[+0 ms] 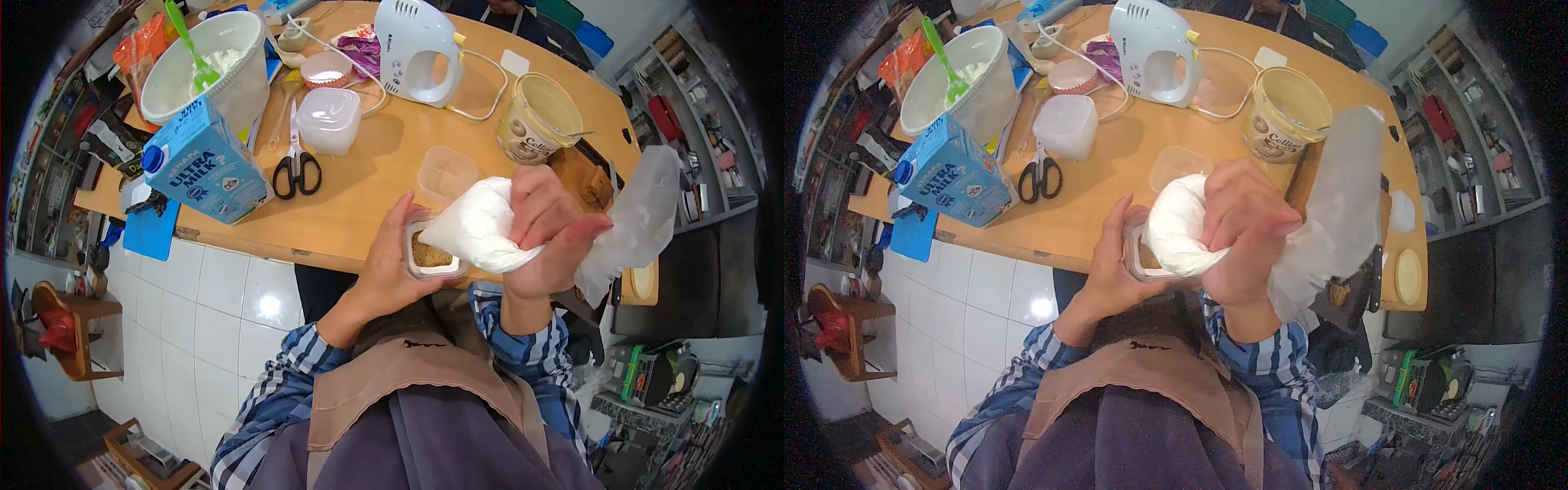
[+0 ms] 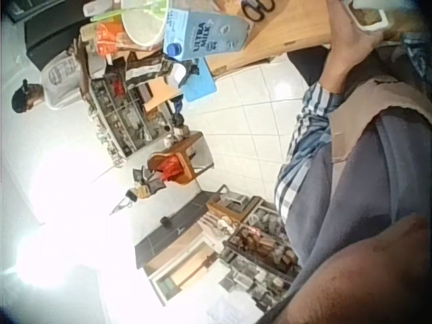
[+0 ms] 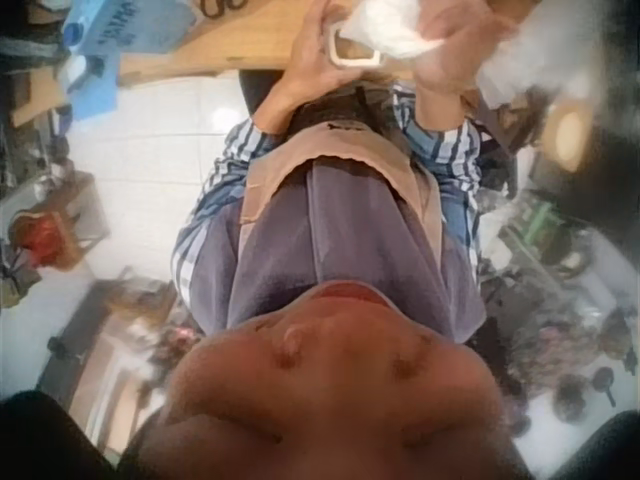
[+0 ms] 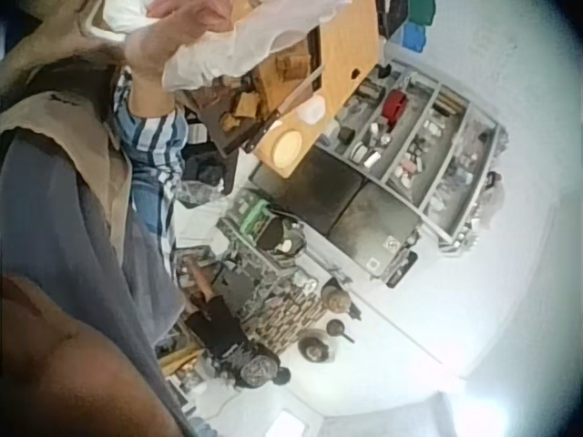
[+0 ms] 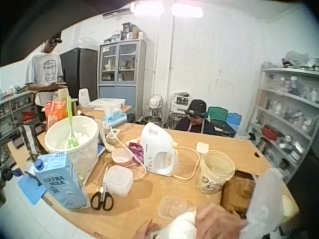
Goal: The person places a piece of cake into a container, squeezes white cream from a piping bag onto it, adds brown crumbs from another container, and then pours liquid from a small clear container over the top.
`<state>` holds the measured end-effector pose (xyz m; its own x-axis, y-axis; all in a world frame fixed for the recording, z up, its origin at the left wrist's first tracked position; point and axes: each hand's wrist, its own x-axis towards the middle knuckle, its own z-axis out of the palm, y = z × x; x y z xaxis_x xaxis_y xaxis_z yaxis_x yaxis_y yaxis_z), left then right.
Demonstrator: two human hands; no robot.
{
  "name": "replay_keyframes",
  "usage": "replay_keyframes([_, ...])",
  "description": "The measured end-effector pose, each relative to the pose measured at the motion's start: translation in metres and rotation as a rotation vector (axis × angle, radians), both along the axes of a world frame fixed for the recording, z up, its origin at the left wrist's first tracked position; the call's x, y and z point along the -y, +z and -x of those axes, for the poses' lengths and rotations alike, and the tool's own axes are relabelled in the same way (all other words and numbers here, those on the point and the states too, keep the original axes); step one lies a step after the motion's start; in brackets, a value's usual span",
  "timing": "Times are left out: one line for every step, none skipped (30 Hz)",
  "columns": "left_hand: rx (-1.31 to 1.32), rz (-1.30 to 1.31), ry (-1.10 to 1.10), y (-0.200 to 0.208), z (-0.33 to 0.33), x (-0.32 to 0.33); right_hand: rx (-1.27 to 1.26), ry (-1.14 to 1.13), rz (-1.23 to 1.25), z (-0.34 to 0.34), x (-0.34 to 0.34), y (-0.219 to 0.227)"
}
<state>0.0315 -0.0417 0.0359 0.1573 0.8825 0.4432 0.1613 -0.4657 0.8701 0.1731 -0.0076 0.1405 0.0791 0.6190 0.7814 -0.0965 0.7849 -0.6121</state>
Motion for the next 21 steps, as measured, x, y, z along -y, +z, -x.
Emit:
replay_keyframes([-0.008, 0.002, -0.011, 0.0021, -0.0002, 0.0010, 0.006, 0.004, 0.000, -0.0003, 0.0000, -0.0005])
replay_keyframes([-0.014, 0.004, -0.022, 0.0040, -0.0006, 0.0017, 0.006, 0.003, -0.001, -0.0007, 0.0003, -0.0006])
replay_keyframes([-0.014, 0.003, -0.023, 0.0056, -0.0006, 0.0023, 0.026, -0.014, -0.004, -0.0010, 0.0006, -0.0008])
replay_keyframes([-0.041, 0.007, -0.022, 0.0069, -0.0004, 0.0029, 0.045, -0.029, -0.008, -0.0012, 0.0008, -0.0006])
replay_keyframes([-0.070, 0.011, -0.020, 0.0072, 0.0004, 0.0039, 0.044, -0.027, -0.007, -0.0008, 0.0011, -0.0005])
replay_keyframes([-0.070, 0.012, -0.017, 0.0066, 0.0008, 0.0042, 0.048, -0.025, -0.015, -0.0006, 0.0014, -0.0001])
replay_keyframes([-0.065, 0.010, -0.026, 0.0057, 0.0012, 0.0041, 0.051, -0.023, -0.022, -0.0006, 0.0015, 0.0001])
replay_keyframes([-0.060, 0.008, -0.036, 0.0054, 0.0017, 0.0043, 0.050, -0.020, -0.021, -0.0007, 0.0015, 0.0000])
replay_keyframes([-0.062, 0.009, -0.033, 0.0062, 0.0021, 0.0049, 0.047, -0.015, -0.023, -0.0009, 0.0015, 0.0000])
replay_keyframes([-0.070, 0.004, -0.027, 0.0077, 0.0025, 0.0056, 0.045, -0.010, -0.024, -0.0008, 0.0015, 0.0000])
replay_keyframes([-0.077, -0.001, -0.021, 0.0086, 0.0028, 0.0062, 0.044, -0.009, -0.023, -0.0002, 0.0016, 0.0002])
replay_keyframes([-0.078, -0.001, -0.020, 0.0092, 0.0032, 0.0064, 0.048, -0.006, -0.032, 0.0003, 0.0018, 0.0006])
replay_keyframes([-0.084, -0.002, -0.018, 0.0097, 0.0035, 0.0066, 0.051, -0.004, -0.042, 0.0008, 0.0018, 0.0007])
replay_keyframes([-0.090, -0.003, -0.018, 0.0100, 0.0037, 0.0070, 0.051, -0.003, -0.041, 0.0009, 0.0016, 0.0002])
replay_keyframes([-0.090, -0.002, -0.017, 0.0103, 0.0037, 0.0075, 0.045, 0.007, -0.046, 0.0008, 0.0012, -0.0005])
replay_keyframes([-0.098, -0.010, -0.011, 0.0105, 0.0036, 0.0080, 0.038, 0.016, -0.052, 0.0006, 0.0011, -0.0010])
replay_keyframes([-0.106, -0.019, -0.003, 0.0107, 0.0035, 0.0085, 0.038, 0.016, -0.051, 0.0000, 0.0014, -0.0011])
replay_keyframes([-0.106, -0.017, -0.004, 0.0108, 0.0033, 0.0087, 0.061, 0.022, -0.043, -0.0012, 0.0016, -0.0010])
replay_keyframes([-0.106, -0.022, -0.003, 0.0110, 0.0030, 0.0085, 0.083, 0.027, -0.036, -0.0021, 0.0019, -0.0009])
replay_keyframes([-0.106, -0.027, -0.002, 0.0111, 0.0030, 0.0084, 0.083, 0.027, -0.034, -0.0025, 0.0024, -0.0003])
replay_keyframes([-0.107, -0.026, -0.002, 0.0109, 0.0030, 0.0084, 0.103, 0.032, -0.025, -0.0029, 0.0032, 0.0007])
